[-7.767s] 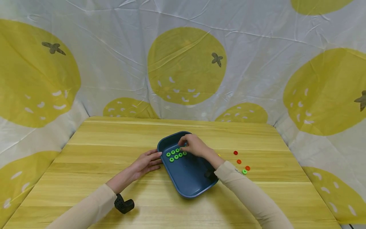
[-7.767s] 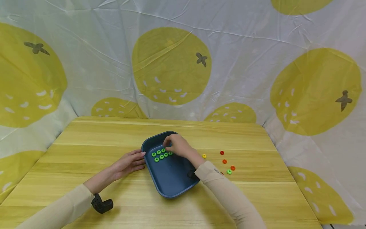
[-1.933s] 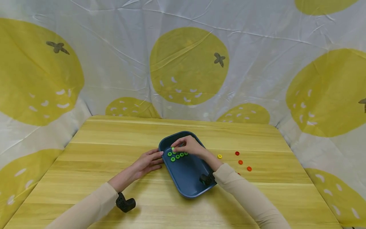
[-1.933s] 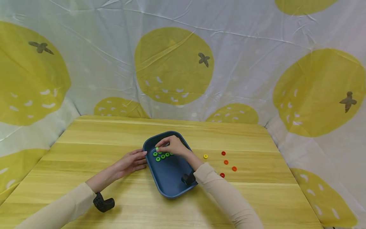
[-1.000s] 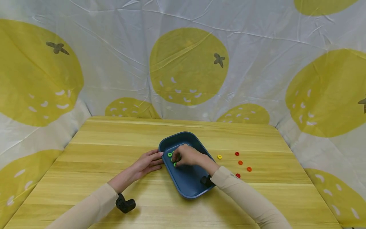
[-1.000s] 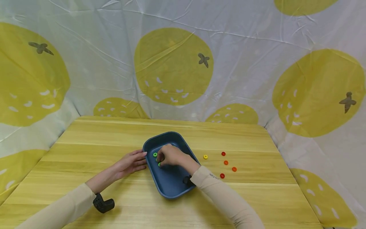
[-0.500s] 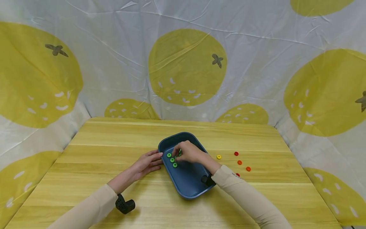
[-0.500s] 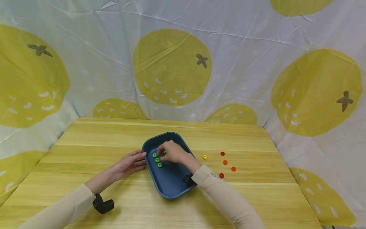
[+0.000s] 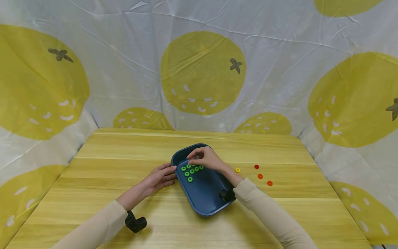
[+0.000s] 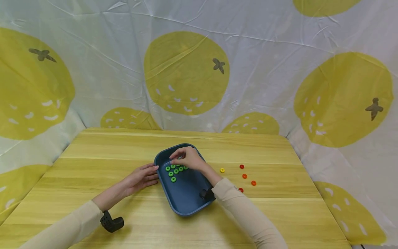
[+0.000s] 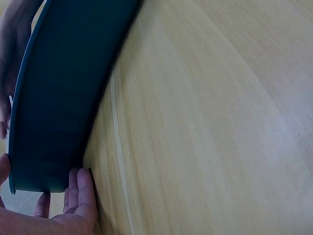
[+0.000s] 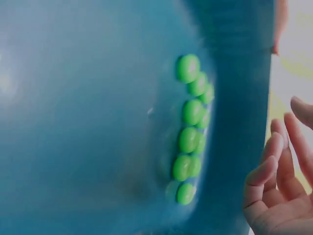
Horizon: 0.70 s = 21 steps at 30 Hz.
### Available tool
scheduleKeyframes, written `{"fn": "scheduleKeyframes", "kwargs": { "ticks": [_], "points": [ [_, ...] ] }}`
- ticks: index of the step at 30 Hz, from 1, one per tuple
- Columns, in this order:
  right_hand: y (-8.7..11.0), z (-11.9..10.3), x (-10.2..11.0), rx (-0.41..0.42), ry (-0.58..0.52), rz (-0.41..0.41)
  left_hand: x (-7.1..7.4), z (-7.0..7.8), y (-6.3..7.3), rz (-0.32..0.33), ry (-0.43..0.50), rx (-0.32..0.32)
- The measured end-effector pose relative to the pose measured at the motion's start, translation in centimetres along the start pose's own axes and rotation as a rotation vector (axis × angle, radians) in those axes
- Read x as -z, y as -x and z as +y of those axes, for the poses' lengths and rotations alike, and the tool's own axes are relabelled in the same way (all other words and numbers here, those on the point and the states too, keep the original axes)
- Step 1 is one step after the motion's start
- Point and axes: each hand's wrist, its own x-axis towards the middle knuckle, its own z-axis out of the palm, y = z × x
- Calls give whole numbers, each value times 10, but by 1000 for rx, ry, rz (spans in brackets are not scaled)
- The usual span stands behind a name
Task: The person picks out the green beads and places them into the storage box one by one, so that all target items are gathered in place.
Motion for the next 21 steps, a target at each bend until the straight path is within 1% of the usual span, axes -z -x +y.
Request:
{"fn": "scheduleKeyframes", "kwargs": {
  "ticks": [3, 5, 8, 10, 13, 17, 19, 21],
  "points": [
    [1, -2, 5, -96, -141, 51, 0, 1, 0, 15, -21, -2],
    [1, -3, 9, -150, -198, 74, -1, 1, 0, 44, -50, -8],
    [3, -4, 15, -194, -250, 84, -2, 1, 0, 95, -152, -43],
    [5, -5, 19, -195, -267, 83, -3, 2, 0, 136, -240, -89],
    [10, -5, 26, -182, -279, 90, -1, 3, 0, 178, -419, -186],
    [20, -5, 36, -164, -236, 128, 3, 6, 1, 227, -706, -334],
    [26, -3, 42, -149, -178, 149, 5, 8, 3, 263, -863, -407],
    [31, -2, 49, -141, -100, 166, 8, 12, 6, 306, -999, -474]
  ]
}}
